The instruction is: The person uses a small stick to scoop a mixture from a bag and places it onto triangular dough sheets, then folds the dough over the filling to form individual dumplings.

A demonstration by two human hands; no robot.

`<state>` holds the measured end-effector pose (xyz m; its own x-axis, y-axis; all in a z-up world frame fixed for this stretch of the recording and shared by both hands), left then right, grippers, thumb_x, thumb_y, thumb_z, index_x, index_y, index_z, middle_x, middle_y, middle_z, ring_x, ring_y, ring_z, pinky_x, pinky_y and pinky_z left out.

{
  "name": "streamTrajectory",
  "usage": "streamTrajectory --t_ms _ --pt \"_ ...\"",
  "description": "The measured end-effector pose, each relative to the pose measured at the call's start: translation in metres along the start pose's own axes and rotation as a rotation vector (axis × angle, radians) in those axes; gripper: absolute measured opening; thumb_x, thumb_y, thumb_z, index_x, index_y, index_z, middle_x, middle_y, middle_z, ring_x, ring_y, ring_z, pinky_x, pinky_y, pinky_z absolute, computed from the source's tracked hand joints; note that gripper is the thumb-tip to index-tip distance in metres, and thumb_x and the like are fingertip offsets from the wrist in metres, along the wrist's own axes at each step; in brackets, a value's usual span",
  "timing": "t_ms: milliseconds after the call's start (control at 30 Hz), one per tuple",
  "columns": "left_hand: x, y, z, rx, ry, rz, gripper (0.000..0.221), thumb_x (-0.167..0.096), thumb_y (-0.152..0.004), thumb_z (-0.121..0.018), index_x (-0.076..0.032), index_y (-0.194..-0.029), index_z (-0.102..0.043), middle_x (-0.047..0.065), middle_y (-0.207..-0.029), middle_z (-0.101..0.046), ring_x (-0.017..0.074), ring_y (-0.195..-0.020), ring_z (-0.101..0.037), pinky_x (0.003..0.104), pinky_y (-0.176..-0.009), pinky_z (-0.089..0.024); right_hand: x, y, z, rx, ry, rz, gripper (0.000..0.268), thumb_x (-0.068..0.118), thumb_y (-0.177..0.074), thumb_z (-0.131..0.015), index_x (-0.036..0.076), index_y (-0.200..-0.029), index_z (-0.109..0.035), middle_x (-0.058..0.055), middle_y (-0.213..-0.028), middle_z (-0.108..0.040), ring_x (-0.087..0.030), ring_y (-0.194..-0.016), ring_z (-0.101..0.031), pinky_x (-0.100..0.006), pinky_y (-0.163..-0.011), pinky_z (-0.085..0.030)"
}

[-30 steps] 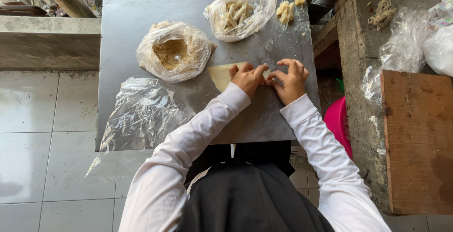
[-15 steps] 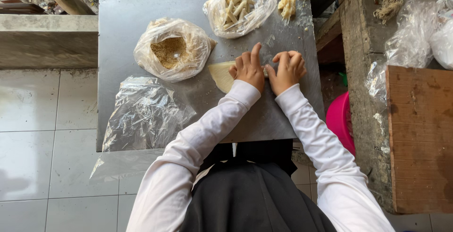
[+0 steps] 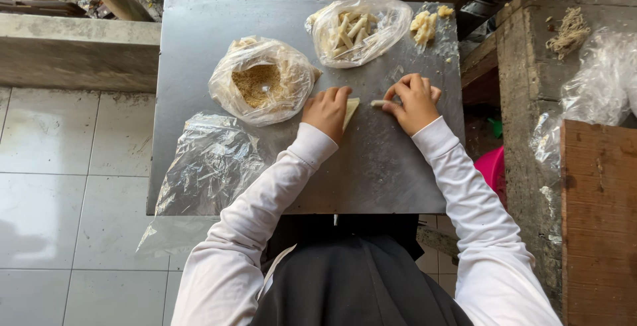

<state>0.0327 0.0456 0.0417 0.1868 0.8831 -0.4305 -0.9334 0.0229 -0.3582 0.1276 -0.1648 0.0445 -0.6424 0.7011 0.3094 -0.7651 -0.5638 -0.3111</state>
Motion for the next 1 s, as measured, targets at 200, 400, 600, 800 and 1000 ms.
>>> streamTrajectory --t_ms 200,400,600,800,1000 --pt "0.016 0.014 0.003 0.003 -0.051 0.043 0.051 0.004 -0.085 -0.059 -0.007 -0.134 -0.053 0.012 -0.115 -0.064 0.0311 -0.111 -0.063 0.04 -0.093 -0.051 0.038 -0.046 0.035 -0.308 -0.157 0.065 0.016 0.029 -0.107 -0.07 0.013 -0.108 -0.073 -0.003 -0.099 -0.069 -0.024 -0.097 -0.062 -0.041 -0.091 -0.037" --pt "0.02 0.035 0.024 -0.087 0.042 -0.016 0.052 0.007 -0.084 -0.059 -0.003 -0.135 -0.053 0.02 -0.122 -0.065 0.0368 -0.113 -0.065 0.042 -0.095 -0.053 0.095 -0.081 0.045 -0.509 -0.228 0.188 0.026 0.026 -0.107 -0.068 0.003 -0.116 -0.065 -0.008 -0.106 -0.066 -0.026 -0.1 -0.062 -0.041 -0.091 -0.045" --pt "0.037 0.064 0.052 -0.038 0.139 0.131 0.051 0.009 -0.082 -0.057 0.0 -0.132 -0.052 0.027 -0.115 -0.067 0.0442 -0.105 -0.066 0.046 -0.09 -0.053 0.146 -0.013 0.002 -0.034 -0.341 0.216 0.031 0.022 -0.082 -0.085 0.002 -0.098 -0.067 -0.014 -0.094 -0.065 -0.032 -0.089 -0.062 -0.041 -0.079 -0.05" --pt "0.034 0.065 0.052 -0.001 0.174 0.172 0.053 0.011 -0.08 -0.056 0.0 -0.132 -0.053 0.027 -0.111 -0.068 0.045 -0.099 -0.066 0.048 -0.085 -0.053 0.142 0.006 -0.031 0.045 -0.318 0.179 0.02 0.013 -0.082 -0.079 0.0 -0.094 -0.069 -0.016 -0.093 -0.068 -0.037 -0.089 -0.066 -0.043 -0.081 -0.053" --pt "0.035 0.065 0.052 -0.122 0.292 0.128 0.059 0.012 -0.08 -0.054 0.0 -0.138 -0.052 0.026 -0.115 -0.068 0.0428 -0.103 -0.067 0.045 -0.089 -0.055 0.087 0.002 -0.058 0.148 -0.788 -0.209 0.016 0.015 -0.099 -0.07 0.0 -0.102 -0.073 -0.006 -0.088 -0.075 -0.012 -0.075 -0.069 -0.028 -0.068 -0.055"
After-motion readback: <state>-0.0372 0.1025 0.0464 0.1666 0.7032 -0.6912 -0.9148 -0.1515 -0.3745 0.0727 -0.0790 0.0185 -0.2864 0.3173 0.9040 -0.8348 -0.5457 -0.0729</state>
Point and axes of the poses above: each hand's wrist, its own y-axis away from the middle knuckle, its own z-axis out of the back of the hand, x = y × z, the point moved 3 cm from there along -y, towards the middle knuckle
